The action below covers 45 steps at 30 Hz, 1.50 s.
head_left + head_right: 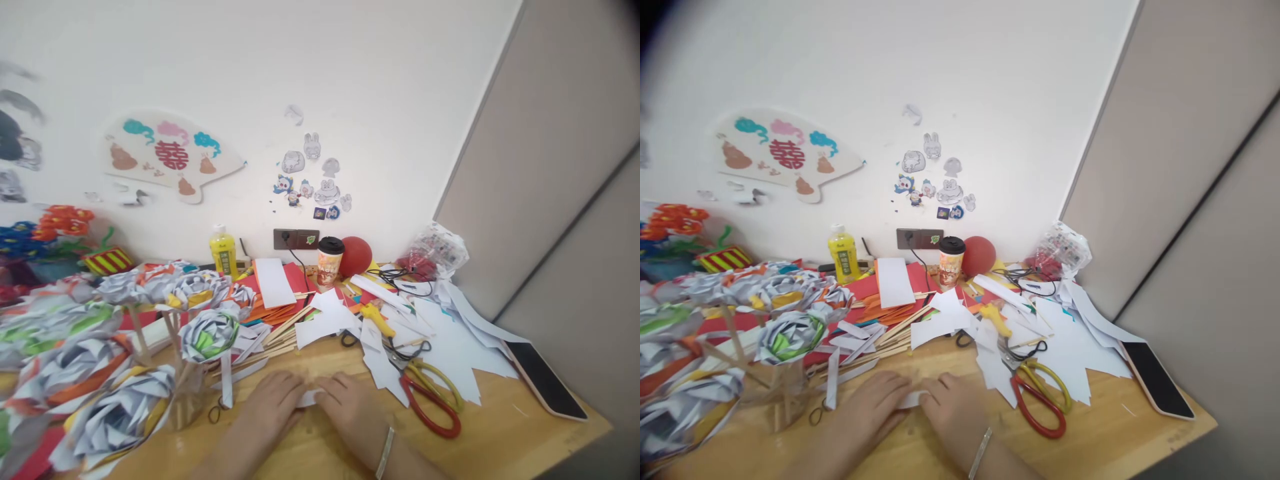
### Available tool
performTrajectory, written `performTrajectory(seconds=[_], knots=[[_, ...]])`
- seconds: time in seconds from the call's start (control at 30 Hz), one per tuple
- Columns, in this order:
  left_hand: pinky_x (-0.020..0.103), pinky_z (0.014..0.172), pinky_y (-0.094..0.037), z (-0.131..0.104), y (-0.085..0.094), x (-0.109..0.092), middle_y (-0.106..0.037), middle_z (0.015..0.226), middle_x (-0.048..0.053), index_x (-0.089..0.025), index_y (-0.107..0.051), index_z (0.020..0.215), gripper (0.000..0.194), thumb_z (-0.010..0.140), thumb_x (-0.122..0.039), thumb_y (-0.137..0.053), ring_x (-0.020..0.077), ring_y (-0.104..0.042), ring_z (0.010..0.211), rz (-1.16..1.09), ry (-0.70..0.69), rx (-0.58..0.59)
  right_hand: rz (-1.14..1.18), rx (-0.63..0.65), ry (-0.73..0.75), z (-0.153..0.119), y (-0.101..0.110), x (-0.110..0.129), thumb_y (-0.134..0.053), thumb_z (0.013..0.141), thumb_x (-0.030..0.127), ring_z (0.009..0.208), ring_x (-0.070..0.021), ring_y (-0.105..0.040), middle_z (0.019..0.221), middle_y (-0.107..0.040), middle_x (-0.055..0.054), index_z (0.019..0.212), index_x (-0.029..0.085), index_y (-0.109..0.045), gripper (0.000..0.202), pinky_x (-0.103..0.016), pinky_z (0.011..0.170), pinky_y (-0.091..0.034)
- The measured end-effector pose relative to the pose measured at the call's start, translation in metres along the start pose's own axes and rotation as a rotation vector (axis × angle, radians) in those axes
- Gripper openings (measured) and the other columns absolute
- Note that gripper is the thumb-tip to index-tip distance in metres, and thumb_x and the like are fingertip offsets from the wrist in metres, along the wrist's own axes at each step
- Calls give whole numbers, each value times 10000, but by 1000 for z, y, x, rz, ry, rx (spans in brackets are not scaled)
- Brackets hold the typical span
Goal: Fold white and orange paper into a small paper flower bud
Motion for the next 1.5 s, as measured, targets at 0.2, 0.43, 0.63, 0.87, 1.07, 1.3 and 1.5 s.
performTrajectory(seconds=[0.2,0.43,0.63,0.87,1.07,1.3,1.5], knots=[[271,636,-437,1,-10,-3,-591,696,19,-162,-561,681,211,860,-164,-448,145,-521,709,-63,36,47,345,129,-248,-7,-18,-18,-631,752,124,792,-144,-572,853,-672,-6,739,190,-637,68,-255,736,-447],[350,754,-433,-1,-7,-21,-619,850,70,-133,-570,927,177,874,-131,-402,177,-539,815,97,-39,44,460,227,-585,-11,-19,-52,-661,703,117,787,-169,-553,793,-630,-20,634,174,-622,98,-284,710,-421],[430,919,-341,-18,-33,-54,-615,1103,112,-124,-585,1037,252,847,-242,-470,270,-490,1085,233,-97,133,476,286,-536,-3,-25,-55,-641,720,119,786,-176,-544,770,-621,-23,667,180,-628,82,-288,716,-408],[428,928,-341,-16,-29,-51,-605,1151,105,-117,-589,1046,266,822,-210,-479,303,-478,1128,245,-44,103,450,259,-504,-2,-27,-57,-572,765,137,736,-175,-536,730,-606,-24,685,183,-602,96,-289,686,-404],[384,920,-354,-19,-39,-46,-563,1216,118,-111,-552,1122,316,834,-211,-471,287,-435,1182,211,-12,184,309,233,-487,-5,-26,-54,-536,779,154,761,-190,-509,774,-568,-45,707,179,-571,83,-301,680,-382],[366,935,-340,-19,-43,-43,-577,1201,117,-120,-542,1138,315,853,-203,-439,244,-456,1175,186,12,219,267,277,-480,-5,-30,-53,-534,773,154,766,-192,-486,782,-549,-44,712,175,-547,66,-300,671,-356],[362,939,-338,-17,-39,-43,-575,1212,86,-122,-527,1160,334,849,-195,-428,251,-475,1159,203,20,199,266,297,-487,-4,-33,-54,-528,782,159,756,-183,-481,783,-541,-34,726,185,-546,64,-291,662,-344]])
Point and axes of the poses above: each hand's wrist, its own z-axis towards the middle knuckle, its own y-axis out of the back of the hand, x = y × z, the point moved 9 cm from there along z, towards the middle knuckle
